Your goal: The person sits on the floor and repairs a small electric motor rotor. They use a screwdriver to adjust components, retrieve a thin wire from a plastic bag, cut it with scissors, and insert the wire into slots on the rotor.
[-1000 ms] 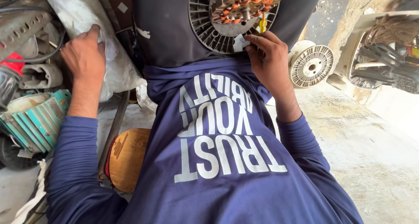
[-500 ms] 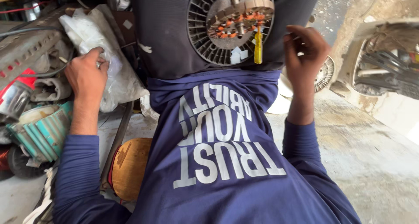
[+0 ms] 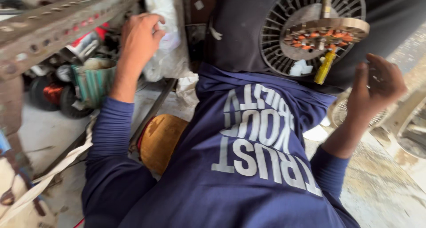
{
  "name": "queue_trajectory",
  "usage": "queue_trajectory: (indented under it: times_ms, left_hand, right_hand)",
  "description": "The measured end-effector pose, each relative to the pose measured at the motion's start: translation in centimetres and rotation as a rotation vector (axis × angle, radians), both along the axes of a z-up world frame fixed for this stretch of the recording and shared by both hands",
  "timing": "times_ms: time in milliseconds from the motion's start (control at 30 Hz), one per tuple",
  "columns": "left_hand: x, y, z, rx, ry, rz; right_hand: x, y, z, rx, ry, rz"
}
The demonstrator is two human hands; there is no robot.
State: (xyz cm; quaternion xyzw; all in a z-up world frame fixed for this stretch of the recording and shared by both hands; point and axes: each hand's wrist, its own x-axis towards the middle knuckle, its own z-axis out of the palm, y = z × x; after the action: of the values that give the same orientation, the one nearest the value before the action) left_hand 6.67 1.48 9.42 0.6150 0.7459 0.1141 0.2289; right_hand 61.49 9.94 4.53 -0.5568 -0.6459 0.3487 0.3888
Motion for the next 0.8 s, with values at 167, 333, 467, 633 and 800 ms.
queue_trajectory:
  times_ms: [167, 333, 467, 633, 800]
  left_hand:
    - [8.0, 1.6, 0.8, 0.106, -0.705, 0.075]
    - [20.8, 4.4, 0.4, 0.164, -0.886, -0.244]
    - [24.6, 6.7, 0.9, 0.219, -0.804, -0.283]
    - [21.8, 4.8, 0.0, 0.334, -0.649, -0.254]
    - [12.0, 7.3, -0.9, 0.529, -0.44, 0.14]
  right_hand:
    - [-0.9, -1.0, -0.5, 0.002, 0.146, -0.079]
    - [-1.7, -1.7, 0.1, -0.095, 0.052, -0.062]
    - [-1.9, -1.5, 2.0, -0.086, -0.033, -0.081]
    - [-0.8, -0.1, 1.4, -0.08, 0.017, -0.143]
    - [-0.2, 2.2, -0.1, -0.013, 0.061, -0.079]
